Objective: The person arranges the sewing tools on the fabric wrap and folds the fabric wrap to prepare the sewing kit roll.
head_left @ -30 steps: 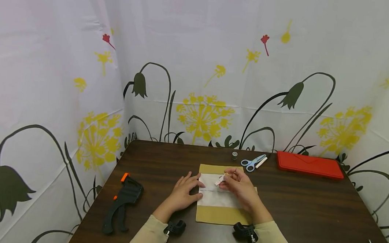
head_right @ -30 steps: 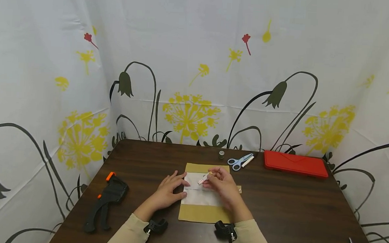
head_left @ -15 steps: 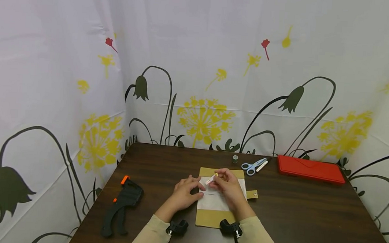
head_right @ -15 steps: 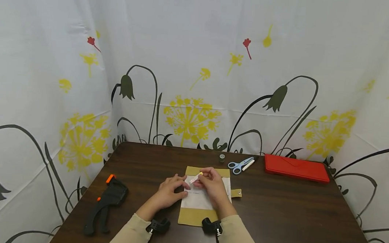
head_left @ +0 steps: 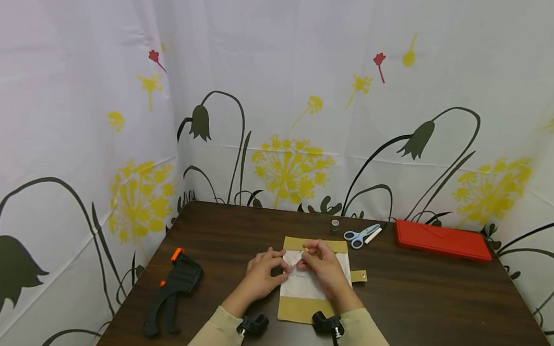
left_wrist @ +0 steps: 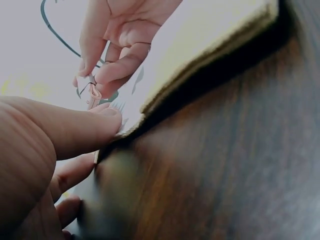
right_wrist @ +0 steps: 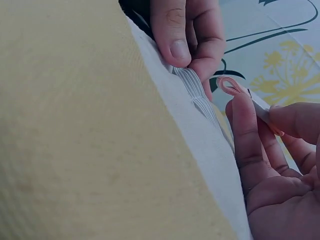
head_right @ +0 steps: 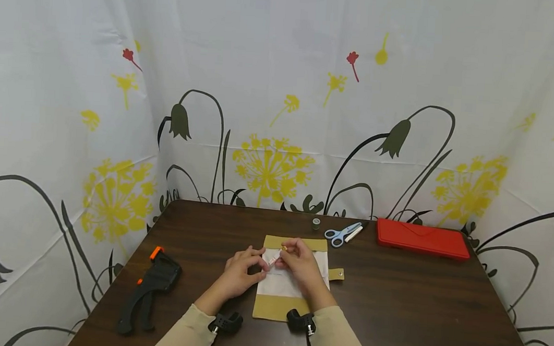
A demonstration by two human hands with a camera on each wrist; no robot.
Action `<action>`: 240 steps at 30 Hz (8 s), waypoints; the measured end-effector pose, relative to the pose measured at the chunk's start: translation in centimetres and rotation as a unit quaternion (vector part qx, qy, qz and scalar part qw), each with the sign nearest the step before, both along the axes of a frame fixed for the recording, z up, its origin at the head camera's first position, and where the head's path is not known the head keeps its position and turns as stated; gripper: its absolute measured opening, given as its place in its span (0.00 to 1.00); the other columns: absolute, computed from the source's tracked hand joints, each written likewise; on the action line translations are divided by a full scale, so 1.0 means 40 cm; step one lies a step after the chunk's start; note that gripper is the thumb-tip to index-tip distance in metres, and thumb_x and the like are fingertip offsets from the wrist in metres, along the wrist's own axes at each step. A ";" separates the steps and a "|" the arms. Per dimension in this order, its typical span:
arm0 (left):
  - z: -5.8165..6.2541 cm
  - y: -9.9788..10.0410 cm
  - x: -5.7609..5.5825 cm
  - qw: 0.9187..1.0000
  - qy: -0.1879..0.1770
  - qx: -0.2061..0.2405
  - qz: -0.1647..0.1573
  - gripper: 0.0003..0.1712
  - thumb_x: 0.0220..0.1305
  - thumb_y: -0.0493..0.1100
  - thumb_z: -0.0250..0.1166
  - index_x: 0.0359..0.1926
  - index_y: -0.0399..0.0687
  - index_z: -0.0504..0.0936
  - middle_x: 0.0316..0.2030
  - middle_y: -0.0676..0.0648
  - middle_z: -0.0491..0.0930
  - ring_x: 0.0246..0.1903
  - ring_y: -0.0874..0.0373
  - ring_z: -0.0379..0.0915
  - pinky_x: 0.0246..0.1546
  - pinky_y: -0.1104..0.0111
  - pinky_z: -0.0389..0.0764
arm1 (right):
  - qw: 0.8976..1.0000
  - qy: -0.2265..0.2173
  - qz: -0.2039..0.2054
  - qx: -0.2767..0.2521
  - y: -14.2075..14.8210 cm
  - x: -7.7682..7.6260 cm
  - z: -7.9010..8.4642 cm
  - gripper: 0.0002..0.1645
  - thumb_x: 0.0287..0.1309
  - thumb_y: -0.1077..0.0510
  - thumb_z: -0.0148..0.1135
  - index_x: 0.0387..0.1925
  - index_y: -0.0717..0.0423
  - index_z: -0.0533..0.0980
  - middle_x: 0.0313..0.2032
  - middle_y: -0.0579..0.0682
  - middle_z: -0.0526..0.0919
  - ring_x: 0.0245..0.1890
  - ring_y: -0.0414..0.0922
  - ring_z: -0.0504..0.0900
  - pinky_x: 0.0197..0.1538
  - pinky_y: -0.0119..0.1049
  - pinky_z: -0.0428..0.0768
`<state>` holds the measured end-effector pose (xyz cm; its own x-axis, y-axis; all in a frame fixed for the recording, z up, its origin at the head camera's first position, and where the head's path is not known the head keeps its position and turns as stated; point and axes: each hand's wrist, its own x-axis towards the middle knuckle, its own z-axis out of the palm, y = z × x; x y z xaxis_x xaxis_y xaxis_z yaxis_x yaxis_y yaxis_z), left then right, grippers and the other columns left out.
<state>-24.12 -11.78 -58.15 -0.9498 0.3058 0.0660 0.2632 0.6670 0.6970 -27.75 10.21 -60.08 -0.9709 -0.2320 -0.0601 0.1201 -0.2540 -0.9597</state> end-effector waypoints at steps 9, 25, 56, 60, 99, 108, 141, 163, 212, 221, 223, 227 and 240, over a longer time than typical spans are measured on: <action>-0.003 0.005 -0.006 1.000 0.005 0.000 0.018 0.04 0.70 0.44 0.75 0.38 0.61 0.88 0.77 0.46 0.75 0.82 0.32 0.57 0.75 0.28 0.53 | 1.000 0.002 0.011 0.016 -0.002 -0.005 -0.001 0.21 0.74 0.72 0.61 0.63 0.74 0.69 0.41 0.50 0.79 0.37 0.42 0.89 0.46 0.33 0.91; -0.002 0.010 -0.002 0.999 0.008 0.024 0.034 0.08 0.70 0.44 0.75 0.35 0.63 0.86 0.75 0.46 0.78 0.81 0.35 0.60 0.74 0.31 0.54 | 0.998 0.026 0.034 0.056 0.001 -0.003 0.001 0.19 0.74 0.69 0.65 0.61 0.70 0.72 0.43 0.53 0.80 0.36 0.42 0.88 0.40 0.34 0.91; 0.000 0.012 0.000 0.999 0.007 0.044 0.030 0.09 0.72 0.45 0.73 0.34 0.64 0.84 0.75 0.46 0.78 0.83 0.33 0.56 0.75 0.29 0.50 | 0.978 0.086 0.045 0.186 -0.007 0.004 0.003 0.11 0.68 0.64 0.74 0.50 0.57 0.83 0.38 0.54 0.86 0.27 0.43 0.80 0.27 0.31 0.82; 0.000 0.011 0.000 0.999 0.007 0.044 0.030 0.09 0.72 0.45 0.73 0.34 0.64 0.84 0.75 0.46 0.78 0.83 0.33 0.56 0.75 0.29 0.50 | 0.977 0.088 0.049 0.191 -0.006 0.005 0.007 0.11 0.68 0.64 0.74 0.49 0.56 0.83 0.38 0.54 0.86 0.27 0.43 0.80 0.27 0.31 0.82; -0.028 -0.005 -0.012 0.999 0.017 0.037 0.000 0.42 0.58 0.53 0.83 0.71 0.53 0.77 0.81 0.42 0.68 0.79 0.32 0.58 0.73 0.31 0.51 | 0.956 0.114 0.067 0.262 0.003 0.012 0.005 0.08 0.72 0.59 0.71 0.49 0.50 0.89 0.39 0.52 0.85 0.23 0.42 0.78 0.29 0.33 0.79; -0.003 -0.012 -0.005 0.995 -0.005 -0.084 -0.045 0.59 0.54 0.67 0.83 0.82 0.53 0.70 0.87 0.49 0.57 0.87 0.38 0.44 0.79 0.31 0.46 | 0.972 0.094 0.060 0.208 0.004 0.000 0.004 0.10 0.74 0.59 0.69 0.53 0.54 0.87 0.39 0.54 0.88 0.25 0.43 0.79 0.30 0.33 0.83; 0.004 -0.008 -0.004 0.996 -0.024 -0.077 -0.044 0.57 0.55 0.66 0.83 0.81 0.57 0.71 0.88 0.49 0.55 0.87 0.39 0.44 0.79 0.30 0.44 | 0.977 0.032 -0.077 0.195 0.279 -0.066 0.101 0.25 0.79 0.51 0.64 0.65 0.65 0.79 0.57 0.67 0.82 0.50 0.55 0.86 0.51 0.36 0.88; 0.002 -0.003 0.000 0.996 -0.021 -0.073 -0.047 0.57 0.54 0.65 0.84 0.81 0.57 0.71 0.88 0.49 0.55 0.87 0.40 0.44 0.80 0.30 0.43 | 0.882 0.089 -0.058 0.460 0.202 -0.197 0.158 0.30 0.75 0.56 0.66 0.71 0.65 0.75 0.65 0.71 0.77 0.41 0.54 0.90 0.45 0.44 0.89; 0.000 -0.005 0.008 0.997 -0.021 -0.066 -0.045 0.55 0.54 0.64 0.84 0.80 0.57 0.72 0.87 0.48 0.56 0.87 0.39 0.45 0.78 0.30 0.45 | 0.927 0.116 -0.116 0.337 0.126 -0.112 0.136 0.13 0.71 0.56 0.73 0.54 0.54 0.85 0.45 0.54 0.88 0.43 0.50 0.93 0.44 0.37 0.85; 0.003 -0.002 0.004 0.996 -0.022 -0.070 -0.041 0.55 0.55 0.64 0.84 0.80 0.57 0.73 0.87 0.48 0.56 0.87 0.39 0.45 0.79 0.31 0.44 | 0.971 0.079 -0.104 0.198 0.114 -0.077 0.148 0.13 0.72 0.62 0.71 0.52 0.63 0.80 0.42 0.57 0.86 0.44 0.55 0.93 0.52 0.45 0.92; 0.002 -0.002 0.003 0.996 -0.022 -0.072 -0.040 0.55 0.55 0.64 0.84 0.80 0.57 0.73 0.87 0.49 0.57 0.87 0.39 0.45 0.79 0.30 0.44 | 0.977 0.068 -0.099 0.178 0.113 -0.069 0.147 0.13 0.73 0.61 0.71 0.52 0.63 0.79 0.41 0.57 0.87 0.42 0.51 0.93 0.50 0.42 0.92; 0.002 -0.001 0.003 0.996 -0.022 -0.076 -0.040 0.55 0.55 0.65 0.84 0.80 0.58 0.72 0.87 0.49 0.57 0.87 0.39 0.45 0.79 0.30 0.44 | 0.984 0.052 -0.089 0.148 0.109 -0.055 0.136 0.13 0.75 0.60 0.69 0.53 0.63 0.78 0.45 0.63 0.87 0.41 0.49 0.93 0.48 0.39 0.92; 0.003 0.001 -0.005 0.995 -0.027 -0.081 -0.041 0.55 0.55 0.67 0.83 0.80 0.59 0.72 0.87 0.50 0.56 0.87 0.39 0.44 0.80 0.31 0.43 | 0.996 0.011 -0.017 0.081 0.095 -0.022 0.065 0.18 0.73 0.61 0.70 0.57 0.66 0.77 0.46 0.60 0.85 0.39 0.48 0.94 0.48 0.41 0.93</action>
